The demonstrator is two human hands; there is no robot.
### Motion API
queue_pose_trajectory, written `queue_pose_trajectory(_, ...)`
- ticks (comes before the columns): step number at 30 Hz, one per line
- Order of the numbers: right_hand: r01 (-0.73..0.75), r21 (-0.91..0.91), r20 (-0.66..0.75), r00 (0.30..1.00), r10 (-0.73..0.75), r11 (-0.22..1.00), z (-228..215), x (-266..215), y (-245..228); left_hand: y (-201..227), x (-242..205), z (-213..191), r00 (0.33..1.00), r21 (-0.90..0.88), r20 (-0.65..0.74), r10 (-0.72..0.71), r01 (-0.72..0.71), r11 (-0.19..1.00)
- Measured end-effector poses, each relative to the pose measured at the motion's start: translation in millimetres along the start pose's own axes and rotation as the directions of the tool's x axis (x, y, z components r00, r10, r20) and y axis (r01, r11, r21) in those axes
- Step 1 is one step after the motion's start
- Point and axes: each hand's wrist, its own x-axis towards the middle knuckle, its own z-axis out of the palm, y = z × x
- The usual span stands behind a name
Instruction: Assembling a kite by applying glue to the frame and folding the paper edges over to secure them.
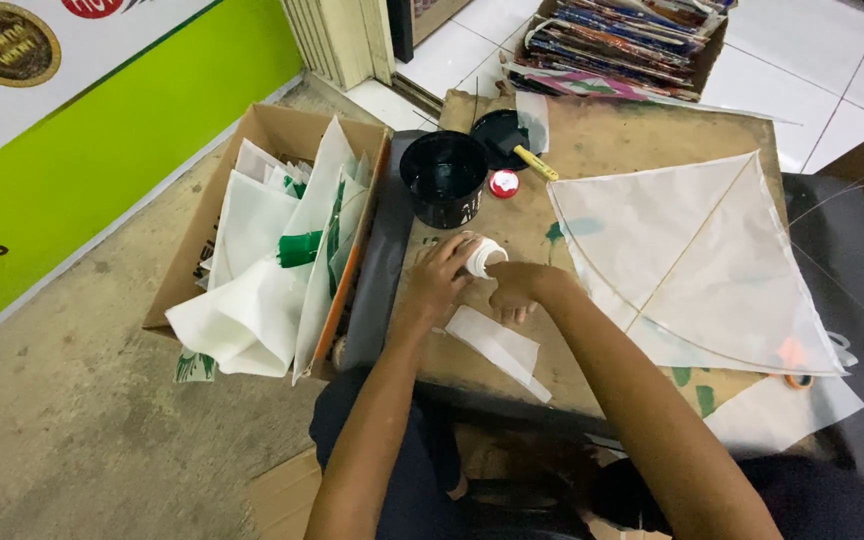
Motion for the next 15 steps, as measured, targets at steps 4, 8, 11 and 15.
queue_pose_trajectory(4,0.047,0.109,0.0,0.999,-0.048,0.993,-9,-11,-3,-8,-1,6,1.0,0.0,0.003,0.012,-0.012,1.0)
queue_pose_trajectory(8,0.164,0.259,-0.124,0.983,-0.135,0.952,-17,-30,-4,-9,-1,10,0.998,-0.037,-0.038,0.04,-0.042,0.998)
queue_pose_trajectory(11,0.207,0.32,-0.178,0.972,-0.156,0.924,-12,-28,-6,-9,-1,9,0.998,-0.084,-0.06,0.02,-0.025,0.996)
queue_pose_trajectory(15,0.201,0.316,-0.132,0.977,-0.167,0.927,-5,-26,-4,0,-5,1,0.999,-0.028,-0.036,0.006,-0.007,1.0)
